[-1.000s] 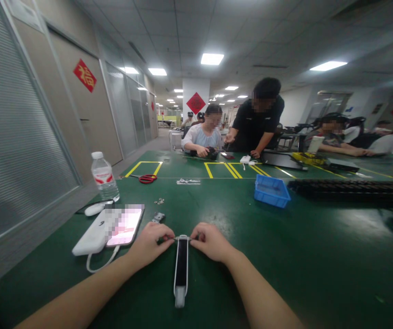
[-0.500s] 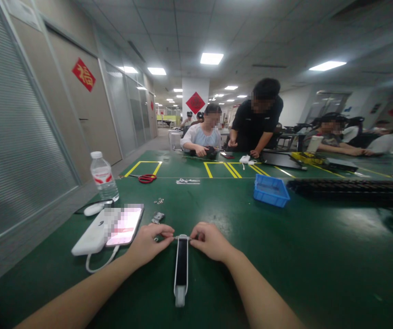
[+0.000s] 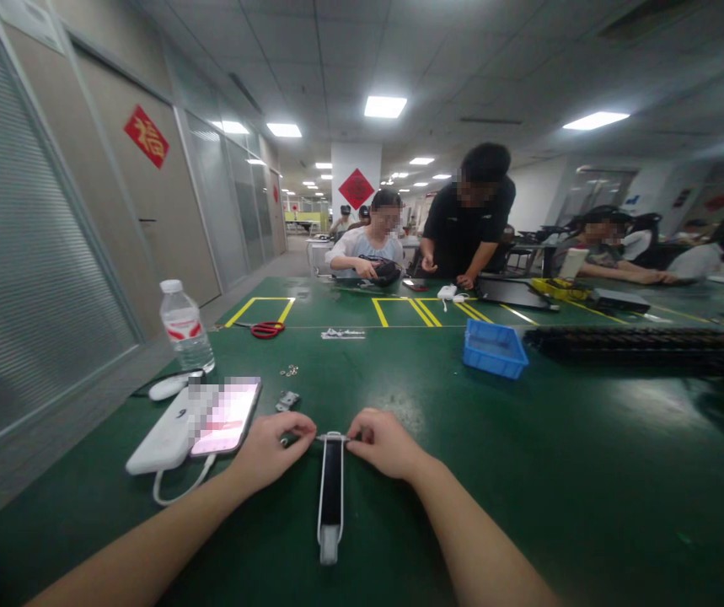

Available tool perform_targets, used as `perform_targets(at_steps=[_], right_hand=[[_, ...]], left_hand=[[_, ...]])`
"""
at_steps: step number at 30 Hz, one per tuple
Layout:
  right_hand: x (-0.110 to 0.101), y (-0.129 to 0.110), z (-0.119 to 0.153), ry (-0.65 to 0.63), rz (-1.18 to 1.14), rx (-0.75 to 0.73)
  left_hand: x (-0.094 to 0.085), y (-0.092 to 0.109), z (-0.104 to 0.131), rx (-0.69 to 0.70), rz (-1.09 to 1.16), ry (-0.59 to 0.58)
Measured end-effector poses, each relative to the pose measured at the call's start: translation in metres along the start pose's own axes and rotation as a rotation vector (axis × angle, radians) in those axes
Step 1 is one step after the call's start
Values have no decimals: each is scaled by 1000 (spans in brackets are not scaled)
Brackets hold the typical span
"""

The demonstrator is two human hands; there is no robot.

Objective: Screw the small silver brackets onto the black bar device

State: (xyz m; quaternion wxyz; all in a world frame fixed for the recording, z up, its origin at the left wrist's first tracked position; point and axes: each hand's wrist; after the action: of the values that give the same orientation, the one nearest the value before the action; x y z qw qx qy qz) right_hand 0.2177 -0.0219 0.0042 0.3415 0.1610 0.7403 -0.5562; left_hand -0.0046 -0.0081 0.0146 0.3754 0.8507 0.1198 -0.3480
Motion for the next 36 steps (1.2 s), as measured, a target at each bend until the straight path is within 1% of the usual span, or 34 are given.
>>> perform_targets(at_steps=[7,12,22,28,36], right_hand=[[1,0,2,1,-2,11],[1,1,2,1,-1,16],[1,1,0,-1,-14,8],[2,0,0,8,-14,13],[0,-1,0,4,-14,10]], left_hand=[[3,-5,1,25,-14,-25],[2,-4,1,26,-28,-51],[4,-8,1,25,6,-56],[3,-5,1,21,0,-96],[2,-3,1,47,-93,-112]])
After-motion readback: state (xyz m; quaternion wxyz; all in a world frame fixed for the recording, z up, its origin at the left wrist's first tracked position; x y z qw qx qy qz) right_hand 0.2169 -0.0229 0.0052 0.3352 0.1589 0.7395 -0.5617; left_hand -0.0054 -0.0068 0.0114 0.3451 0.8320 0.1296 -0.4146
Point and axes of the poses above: each hand's wrist, its own z-axis away from the middle knuckle, its own x-axis out of the palm, y = z × x, and after that the axes turned 3 degrees about x, right-handed
